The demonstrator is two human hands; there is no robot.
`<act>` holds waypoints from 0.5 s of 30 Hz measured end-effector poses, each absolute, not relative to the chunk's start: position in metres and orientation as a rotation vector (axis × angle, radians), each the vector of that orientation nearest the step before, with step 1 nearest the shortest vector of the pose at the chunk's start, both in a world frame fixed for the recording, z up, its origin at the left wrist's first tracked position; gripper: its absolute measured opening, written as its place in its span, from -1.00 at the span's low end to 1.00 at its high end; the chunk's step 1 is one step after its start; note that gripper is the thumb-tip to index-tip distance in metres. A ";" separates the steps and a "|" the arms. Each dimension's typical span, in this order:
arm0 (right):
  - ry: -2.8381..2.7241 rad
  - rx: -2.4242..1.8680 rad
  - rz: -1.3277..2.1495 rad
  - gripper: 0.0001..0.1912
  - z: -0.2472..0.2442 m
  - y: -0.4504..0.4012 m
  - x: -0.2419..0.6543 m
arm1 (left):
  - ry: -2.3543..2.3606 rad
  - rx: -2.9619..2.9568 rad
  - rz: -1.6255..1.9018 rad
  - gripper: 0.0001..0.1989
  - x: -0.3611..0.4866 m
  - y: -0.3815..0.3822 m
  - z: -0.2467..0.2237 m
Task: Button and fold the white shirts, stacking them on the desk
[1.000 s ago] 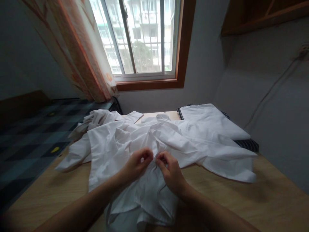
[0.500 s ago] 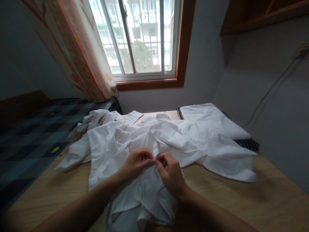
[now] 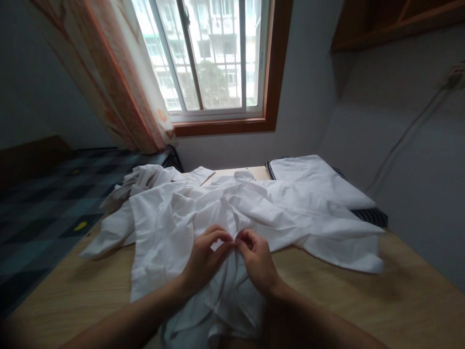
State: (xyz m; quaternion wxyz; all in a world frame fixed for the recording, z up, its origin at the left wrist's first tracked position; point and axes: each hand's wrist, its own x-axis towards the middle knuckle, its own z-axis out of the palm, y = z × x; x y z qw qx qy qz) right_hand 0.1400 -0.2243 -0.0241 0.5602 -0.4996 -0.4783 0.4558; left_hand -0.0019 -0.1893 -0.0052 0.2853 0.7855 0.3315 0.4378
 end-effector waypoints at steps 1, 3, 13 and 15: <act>-1.098 -1.131 1.143 -0.70 -0.024 -0.223 0.141 | 0.853 2.086 1.165 -0.89 -0.002 -0.189 -0.005; -1.052 -1.061 1.254 -0.66 -0.024 -0.222 0.144 | 0.807 2.078 1.163 -0.88 -0.003 -0.188 -0.005; -0.997 -1.145 1.027 -0.67 -0.025 -0.224 0.148 | 0.886 2.017 1.185 -0.92 -0.005 -0.180 -0.006; -1.019 -1.213 0.811 -0.68 -0.025 -0.224 0.175 | 1.025 1.828 1.433 -0.93 -0.014 -0.164 0.006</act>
